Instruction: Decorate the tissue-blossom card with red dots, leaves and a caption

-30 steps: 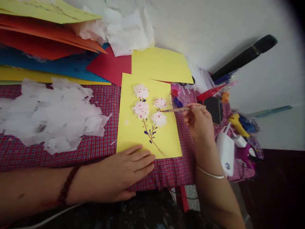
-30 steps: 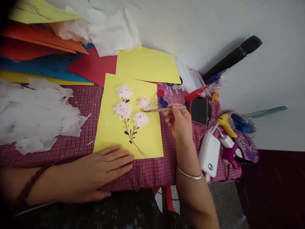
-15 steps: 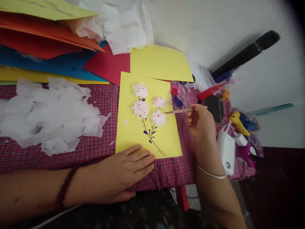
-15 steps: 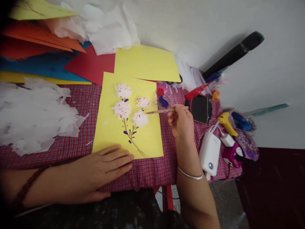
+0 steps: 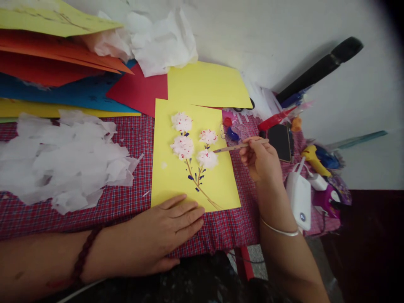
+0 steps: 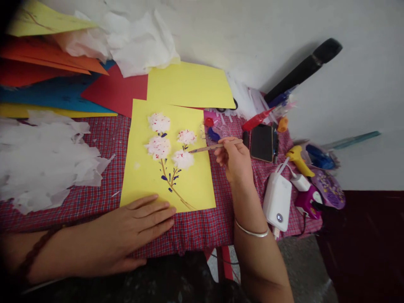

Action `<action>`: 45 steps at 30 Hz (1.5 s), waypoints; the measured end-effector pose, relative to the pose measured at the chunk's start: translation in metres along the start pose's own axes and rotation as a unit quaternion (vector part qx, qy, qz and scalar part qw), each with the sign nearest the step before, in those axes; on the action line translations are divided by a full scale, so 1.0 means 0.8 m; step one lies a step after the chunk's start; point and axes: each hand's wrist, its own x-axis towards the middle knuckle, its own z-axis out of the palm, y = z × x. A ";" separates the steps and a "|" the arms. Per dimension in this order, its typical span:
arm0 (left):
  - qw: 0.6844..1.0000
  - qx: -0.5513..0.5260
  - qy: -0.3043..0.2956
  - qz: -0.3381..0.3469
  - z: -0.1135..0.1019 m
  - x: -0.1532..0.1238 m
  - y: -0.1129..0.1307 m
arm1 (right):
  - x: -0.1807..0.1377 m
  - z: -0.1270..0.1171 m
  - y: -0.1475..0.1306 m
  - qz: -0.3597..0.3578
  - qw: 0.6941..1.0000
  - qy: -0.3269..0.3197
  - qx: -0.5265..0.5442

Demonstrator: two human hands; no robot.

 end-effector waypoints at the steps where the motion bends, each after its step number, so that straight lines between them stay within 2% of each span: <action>1: 1.000 0.000 -0.001 0.000 -0.001 0.000 0.000 | 0.000 -0.001 -0.001 -0.007 1.000 0.012 0.012; 9: 1.000 0.011 0.000 -0.009 -0.005 0.001 0.003 | 0.015 -0.022 -0.001 -0.125 0.983 0.120 0.052; 20: 1.000 0.012 0.003 -0.008 -0.009 0.001 0.003 | 0.045 -0.016 0.023 -0.269 0.953 0.104 -0.096; 29: 1.000 0.015 0.017 -0.004 -0.001 0.000 0.002 | 0.054 -0.004 0.030 -0.265 0.955 0.055 -0.118; 36: 1.000 0.018 0.017 0.003 0.006 -0.002 -0.001 | 0.053 -0.008 0.030 -0.273 0.950 0.104 -0.113; 45: 0.999 0.029 0.017 0.007 0.004 -0.001 -0.001 | 0.050 -0.009 0.032 -0.261 0.952 0.115 -0.111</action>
